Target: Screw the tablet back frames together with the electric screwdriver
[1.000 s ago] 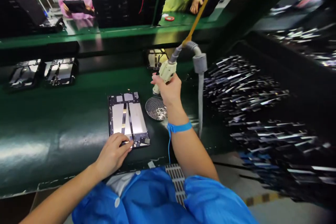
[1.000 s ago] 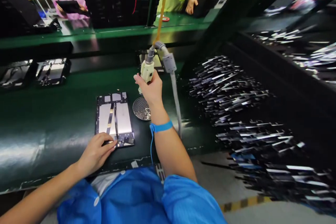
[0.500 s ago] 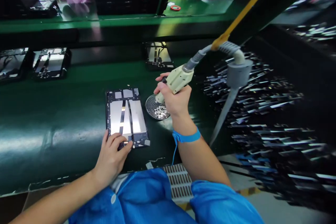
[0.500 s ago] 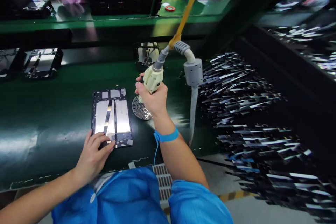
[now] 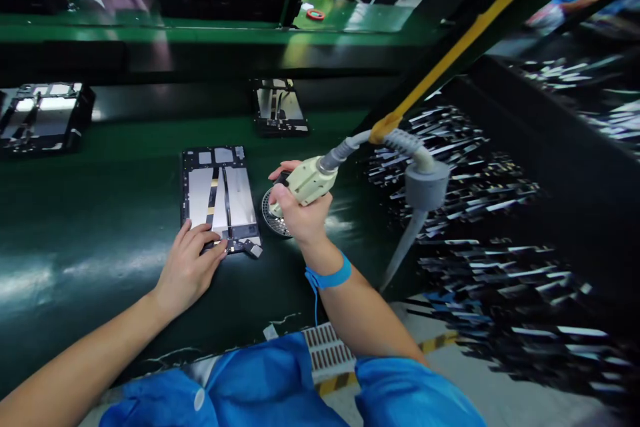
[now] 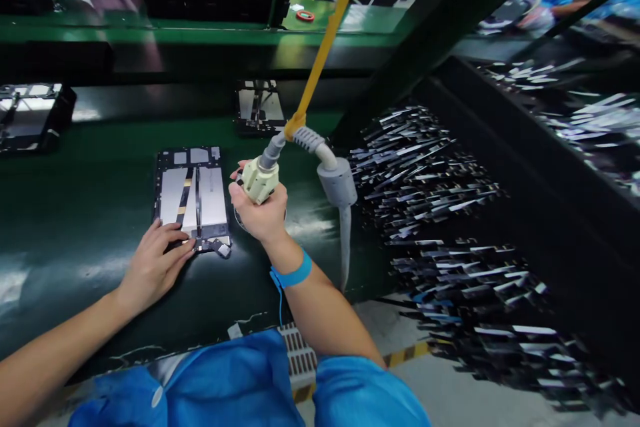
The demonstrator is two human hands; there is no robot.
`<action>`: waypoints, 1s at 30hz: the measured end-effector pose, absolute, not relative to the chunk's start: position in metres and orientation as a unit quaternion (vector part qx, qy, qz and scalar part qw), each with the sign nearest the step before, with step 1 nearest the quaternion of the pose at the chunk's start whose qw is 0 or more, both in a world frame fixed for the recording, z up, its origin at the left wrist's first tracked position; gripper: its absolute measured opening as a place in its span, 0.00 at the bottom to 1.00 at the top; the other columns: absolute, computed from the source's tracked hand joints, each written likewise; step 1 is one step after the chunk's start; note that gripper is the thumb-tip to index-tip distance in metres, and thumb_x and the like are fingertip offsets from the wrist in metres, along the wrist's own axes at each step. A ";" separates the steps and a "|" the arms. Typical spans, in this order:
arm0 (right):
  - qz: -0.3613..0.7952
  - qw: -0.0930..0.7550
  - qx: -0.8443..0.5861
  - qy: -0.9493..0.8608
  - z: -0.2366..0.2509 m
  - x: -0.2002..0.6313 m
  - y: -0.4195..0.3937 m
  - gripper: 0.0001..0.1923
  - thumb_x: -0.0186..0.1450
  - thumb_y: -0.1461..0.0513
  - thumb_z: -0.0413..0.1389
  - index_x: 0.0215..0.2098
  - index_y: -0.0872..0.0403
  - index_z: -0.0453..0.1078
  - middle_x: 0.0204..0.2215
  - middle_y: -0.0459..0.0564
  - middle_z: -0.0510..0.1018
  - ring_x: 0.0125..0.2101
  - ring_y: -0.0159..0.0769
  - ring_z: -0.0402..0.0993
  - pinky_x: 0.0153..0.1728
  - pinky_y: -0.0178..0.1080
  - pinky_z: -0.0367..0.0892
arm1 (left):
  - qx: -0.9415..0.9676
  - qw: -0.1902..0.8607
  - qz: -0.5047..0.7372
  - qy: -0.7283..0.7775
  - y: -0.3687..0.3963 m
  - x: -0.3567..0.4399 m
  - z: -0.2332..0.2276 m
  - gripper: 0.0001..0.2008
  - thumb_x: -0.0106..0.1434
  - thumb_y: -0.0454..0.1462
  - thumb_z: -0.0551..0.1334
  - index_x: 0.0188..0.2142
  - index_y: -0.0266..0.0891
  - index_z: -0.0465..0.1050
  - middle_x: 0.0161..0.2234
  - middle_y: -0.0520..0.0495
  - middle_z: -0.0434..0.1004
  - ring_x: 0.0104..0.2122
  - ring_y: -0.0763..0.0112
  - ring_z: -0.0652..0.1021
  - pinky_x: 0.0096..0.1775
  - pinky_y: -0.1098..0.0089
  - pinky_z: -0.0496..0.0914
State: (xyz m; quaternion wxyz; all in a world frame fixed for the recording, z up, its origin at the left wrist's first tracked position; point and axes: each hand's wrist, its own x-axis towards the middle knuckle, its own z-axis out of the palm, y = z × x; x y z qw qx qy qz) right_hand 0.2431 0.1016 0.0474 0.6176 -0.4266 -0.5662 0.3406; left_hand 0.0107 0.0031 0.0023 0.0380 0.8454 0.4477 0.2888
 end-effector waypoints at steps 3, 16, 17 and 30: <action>0.329 0.619 -0.425 -0.572 0.045 0.242 0.097 0.15 0.63 0.58 0.63 0.48 0.49 0.72 0.39 0.49 0.81 0.37 0.40 0.82 0.38 0.45 0.80 | 0.845 0.061 0.294 0.442 0.005 0.008 0.005 0.11 0.71 0.32 0.63 0.50 0.41 0.78 0.49 0.41 0.77 0.54 0.56 0.75 0.59 0.45 0.71; 0.331 0.631 -0.408 -0.571 0.040 0.239 0.097 0.15 0.63 0.60 0.64 0.48 0.49 0.73 0.37 0.46 0.80 0.33 0.37 0.81 0.35 0.42 0.79 | 0.851 0.072 0.309 0.419 0.008 0.007 0.005 0.12 0.70 0.31 0.64 0.51 0.40 0.77 0.47 0.42 0.77 0.50 0.58 0.77 0.57 0.45 0.72; 0.332 0.630 -0.411 -0.570 0.039 0.239 0.097 0.15 0.63 0.60 0.64 0.47 0.49 0.73 0.36 0.46 0.80 0.33 0.37 0.81 0.35 0.42 0.79 | 0.850 0.074 0.311 0.419 0.009 0.007 0.005 0.12 0.70 0.31 0.64 0.51 0.41 0.77 0.47 0.42 0.78 0.50 0.58 0.77 0.57 0.45 0.72; 0.328 0.646 -0.413 -0.552 0.048 0.237 0.096 0.12 0.63 0.59 0.63 0.45 0.50 0.71 0.36 0.45 0.79 0.22 0.29 0.75 0.23 0.36 0.74 | 0.854 0.059 0.286 0.430 0.006 0.013 0.008 0.11 0.71 0.30 0.62 0.51 0.38 0.76 0.48 0.41 0.77 0.52 0.55 0.76 0.57 0.45 0.72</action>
